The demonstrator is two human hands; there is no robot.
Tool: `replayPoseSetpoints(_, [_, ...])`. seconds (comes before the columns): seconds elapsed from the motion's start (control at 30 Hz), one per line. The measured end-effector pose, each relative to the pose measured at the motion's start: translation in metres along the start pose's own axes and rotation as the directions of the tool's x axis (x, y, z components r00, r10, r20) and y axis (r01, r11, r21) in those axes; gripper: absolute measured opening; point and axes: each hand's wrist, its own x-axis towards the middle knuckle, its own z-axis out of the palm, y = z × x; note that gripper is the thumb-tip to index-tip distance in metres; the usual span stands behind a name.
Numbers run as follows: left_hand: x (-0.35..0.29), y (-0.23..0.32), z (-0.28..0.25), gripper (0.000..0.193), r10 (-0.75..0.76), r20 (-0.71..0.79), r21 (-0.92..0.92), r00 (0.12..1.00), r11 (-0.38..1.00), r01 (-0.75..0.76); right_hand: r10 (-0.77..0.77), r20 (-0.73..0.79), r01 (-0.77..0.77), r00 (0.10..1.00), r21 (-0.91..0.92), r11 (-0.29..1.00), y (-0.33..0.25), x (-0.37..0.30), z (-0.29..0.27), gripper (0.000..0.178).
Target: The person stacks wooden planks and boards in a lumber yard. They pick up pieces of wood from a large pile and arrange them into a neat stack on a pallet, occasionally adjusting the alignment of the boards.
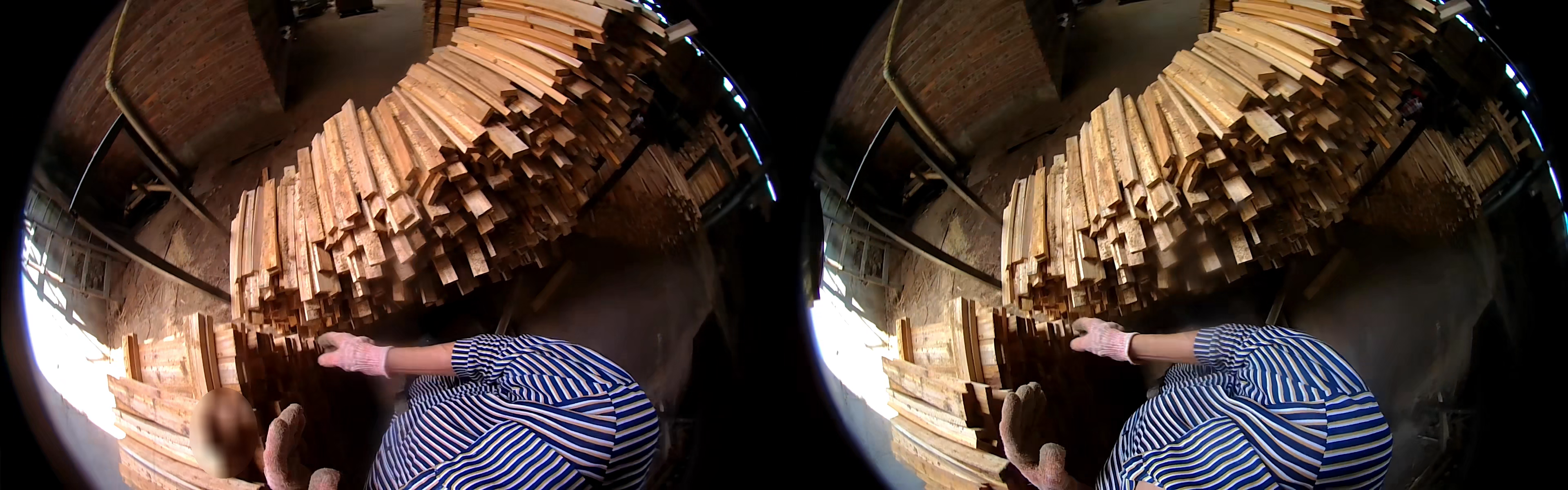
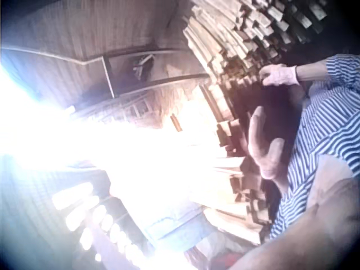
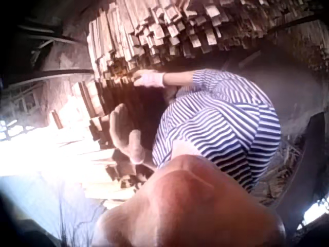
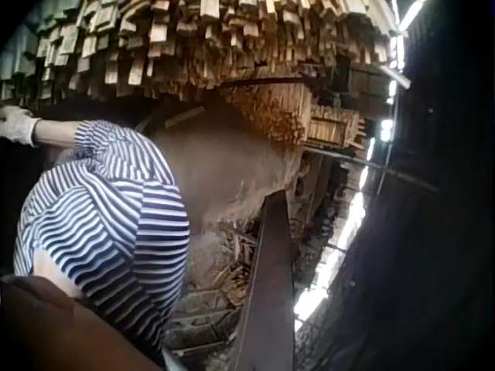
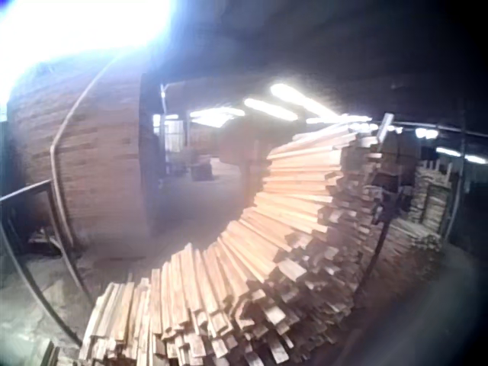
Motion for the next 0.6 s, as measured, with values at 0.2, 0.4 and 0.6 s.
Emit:
replayPoseSetpoints(0.2, [0.036, -0.029, -0.009, 0.066, -0.065, 0.143, -0.126, 0.988, 0.989, 0.083, -0.056, -0.563, 0.131, 0.824, 0.092, 0.987, 0.104, -0.010, -0.153, 0.074])
replayPoseSetpoints(0.4, [0.081, 0.003, 0.055, 0.063, 0.315, 0.363, -0.018, 0.877, 0.943, -0.331, -0.321, -0.878, -0.034, 0.356, -0.355, 0.934, 0.008, -0.081, -0.285, 0.075])
replayPoseSetpoints(0.6, [0.103, 0.106, 0.108, 0.050, 0.830, 0.420, -0.032, 0.368, 0.419, -0.908, -0.448, -0.819, -0.679, 0.358, -0.558, 0.478, -0.051, -0.104, -0.393, 0.094])
